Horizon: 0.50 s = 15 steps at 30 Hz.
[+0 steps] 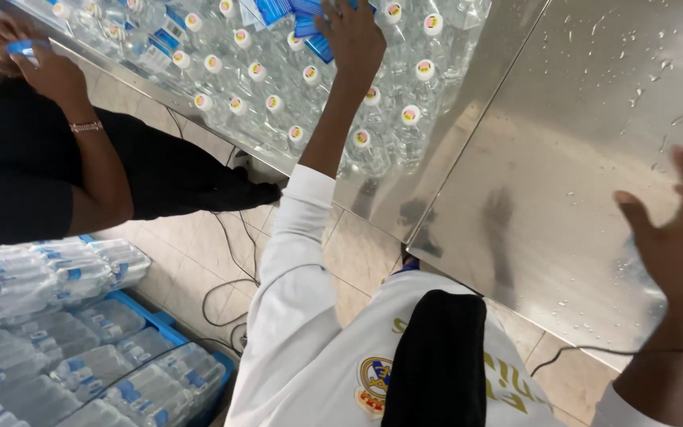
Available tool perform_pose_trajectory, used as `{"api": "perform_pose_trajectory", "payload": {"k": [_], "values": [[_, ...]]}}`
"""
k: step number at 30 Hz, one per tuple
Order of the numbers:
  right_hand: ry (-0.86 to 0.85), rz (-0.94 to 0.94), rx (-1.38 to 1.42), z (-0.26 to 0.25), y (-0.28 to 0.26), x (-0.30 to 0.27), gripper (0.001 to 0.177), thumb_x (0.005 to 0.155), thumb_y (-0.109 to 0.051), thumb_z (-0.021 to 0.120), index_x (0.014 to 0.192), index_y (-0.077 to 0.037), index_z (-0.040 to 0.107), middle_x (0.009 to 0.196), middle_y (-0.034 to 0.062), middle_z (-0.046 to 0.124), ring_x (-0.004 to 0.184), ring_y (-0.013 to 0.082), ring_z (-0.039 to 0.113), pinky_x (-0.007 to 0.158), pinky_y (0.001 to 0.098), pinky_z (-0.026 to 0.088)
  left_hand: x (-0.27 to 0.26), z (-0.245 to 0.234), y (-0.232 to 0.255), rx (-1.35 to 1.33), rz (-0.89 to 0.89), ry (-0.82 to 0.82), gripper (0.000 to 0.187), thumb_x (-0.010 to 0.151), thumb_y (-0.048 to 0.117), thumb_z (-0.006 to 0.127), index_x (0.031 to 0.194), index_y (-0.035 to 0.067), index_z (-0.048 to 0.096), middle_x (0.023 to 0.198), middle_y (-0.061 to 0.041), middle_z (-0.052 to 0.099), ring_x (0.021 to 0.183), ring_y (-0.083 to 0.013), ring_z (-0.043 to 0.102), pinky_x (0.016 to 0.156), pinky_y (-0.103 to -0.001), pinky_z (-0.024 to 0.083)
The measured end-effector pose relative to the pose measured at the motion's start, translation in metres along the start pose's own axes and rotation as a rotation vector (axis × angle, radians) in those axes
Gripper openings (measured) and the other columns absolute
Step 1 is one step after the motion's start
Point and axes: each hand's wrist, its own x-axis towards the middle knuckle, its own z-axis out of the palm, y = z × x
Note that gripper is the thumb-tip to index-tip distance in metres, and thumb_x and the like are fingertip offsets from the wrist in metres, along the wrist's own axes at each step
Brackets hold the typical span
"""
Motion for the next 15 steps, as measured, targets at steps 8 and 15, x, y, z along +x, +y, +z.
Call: {"api": "perform_pose_trajectory", "payload": {"k": [8,15], "values": [[-0.227,0.038,0.188,0.004,-0.082,0.008,0.061,0.110,-0.012,0.072,0.159,0.020,0.055,0.166,0.0353,0.036,0.147,0.0525,0.046,0.111,0.0653,0.049,-0.001,-0.005,-0.047,-0.292,0.123,-0.011,0.055,0.084,-0.012,0.073,0.133,0.013,0.067,0.093,-0.007,0.077,0.072,-0.0283,0.075,0.049,-0.042,0.050],[-0.275,-0.070,0.379,0.065,-0.108,0.041,0.049,0.109,-0.019,0.069,0.152,0.002,0.061,0.156,0.0237,0.055,0.132,0.0383,0.062,0.100,0.0501,0.058,-0.009,-0.129,-0.087,-0.626,0.054,-0.093,0.066,0.094,-0.022,0.055,0.147,0.016,0.062,0.113,-0.011,0.084,0.066,-0.0172,0.070,0.045,-0.037,0.044]]}}
